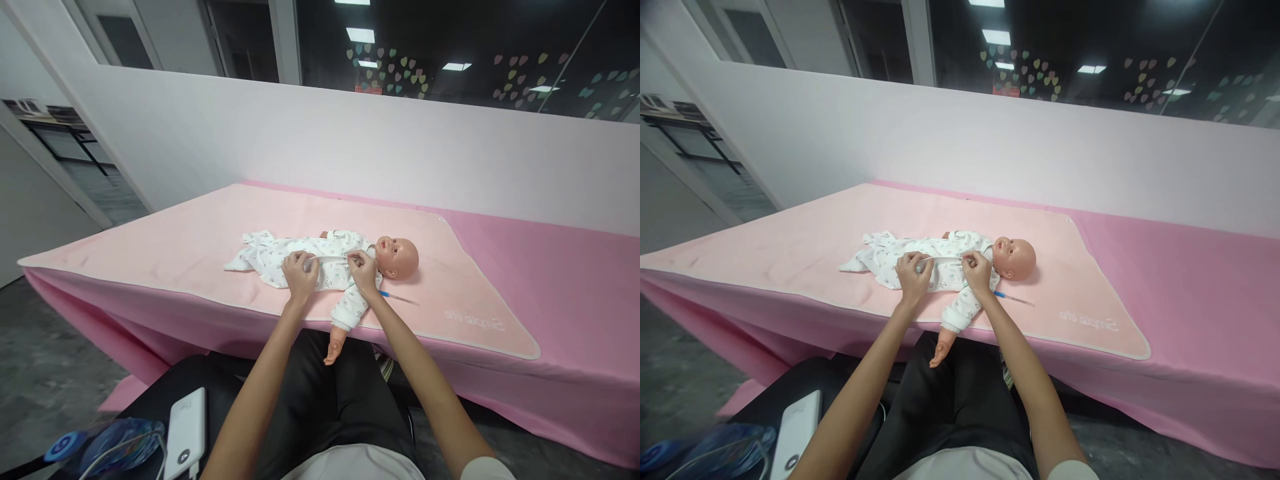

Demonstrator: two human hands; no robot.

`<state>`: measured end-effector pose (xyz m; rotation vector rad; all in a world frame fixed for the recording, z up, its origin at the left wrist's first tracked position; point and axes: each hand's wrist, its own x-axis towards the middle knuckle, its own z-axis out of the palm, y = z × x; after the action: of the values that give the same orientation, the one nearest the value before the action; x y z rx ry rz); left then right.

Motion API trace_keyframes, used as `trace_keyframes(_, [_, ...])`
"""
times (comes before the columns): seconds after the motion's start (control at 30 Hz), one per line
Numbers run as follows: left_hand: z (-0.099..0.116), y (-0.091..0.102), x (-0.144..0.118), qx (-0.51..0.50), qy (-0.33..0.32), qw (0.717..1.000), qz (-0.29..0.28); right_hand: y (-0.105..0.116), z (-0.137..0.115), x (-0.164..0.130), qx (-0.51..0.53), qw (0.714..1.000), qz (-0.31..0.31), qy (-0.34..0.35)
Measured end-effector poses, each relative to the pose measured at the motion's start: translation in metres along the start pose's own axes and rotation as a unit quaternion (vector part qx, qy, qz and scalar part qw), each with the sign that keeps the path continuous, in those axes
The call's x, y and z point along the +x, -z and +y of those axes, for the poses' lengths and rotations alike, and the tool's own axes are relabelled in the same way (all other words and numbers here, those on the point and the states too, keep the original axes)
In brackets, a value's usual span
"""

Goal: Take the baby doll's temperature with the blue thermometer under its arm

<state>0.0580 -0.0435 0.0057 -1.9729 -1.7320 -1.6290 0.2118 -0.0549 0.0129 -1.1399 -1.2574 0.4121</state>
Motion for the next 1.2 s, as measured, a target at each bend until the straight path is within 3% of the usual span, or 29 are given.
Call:
trace_keyframes(0.2, [0.003,0.001,-0.003,0.027,-0.002,1.0,0.0,-0.001,0.001,-0.002,-0.059,0.998,0.001,0.015])
trace_keyframes(0.37, [0.007,0.003,-0.004,0.007,-0.012,1.0,0.016,0.004,-0.008,-0.005,-0.116,0.989,-0.034,0.086])
trace_keyframes(0.43, [0.006,0.007,-0.001,-0.008,0.008,0.999,0.042,0.021,-0.012,-0.011,-0.118,0.985,-0.055,0.111])
trace_keyframes(0.53, [0.007,0.016,0.014,-0.018,0.024,0.996,0.083,0.065,-0.012,-0.027,-0.14,0.981,-0.06,0.12])
trace_keyframes(0.6, [0.011,0.019,0.03,-0.043,0.002,0.997,0.065,0.1,-0.004,-0.044,-0.195,0.972,-0.082,0.105])
trace_keyframes(0.67, [0.017,0.015,0.046,-0.091,-0.031,0.995,-0.021,0.131,0.008,-0.062,-0.276,0.954,-0.08,0.087])
trace_keyframes(0.73, [0.024,0.006,0.061,-0.138,-0.058,0.973,-0.178,0.154,0.019,-0.077,-0.349,0.928,-0.09,0.094])
trace_keyframes(0.8, [0.03,-0.005,0.07,-0.152,-0.087,0.921,-0.348,0.167,0.025,-0.088,-0.385,0.912,-0.098,0.101])
trace_keyframes(0.87, [0.033,-0.014,0.074,-0.136,-0.117,0.868,-0.462,0.172,0.026,-0.094,-0.398,0.907,-0.093,0.104])
trace_keyframes(1.03, [0.035,-0.013,0.081,-0.127,-0.143,0.816,-0.545,0.169,0.007,-0.097,-0.396,0.914,-0.058,0.072])
trace_keyframes(1.2, [0.034,-0.007,0.098,-0.223,-0.025,0.751,-0.621,0.154,-0.034,-0.069,-0.33,0.942,-0.014,0.059])
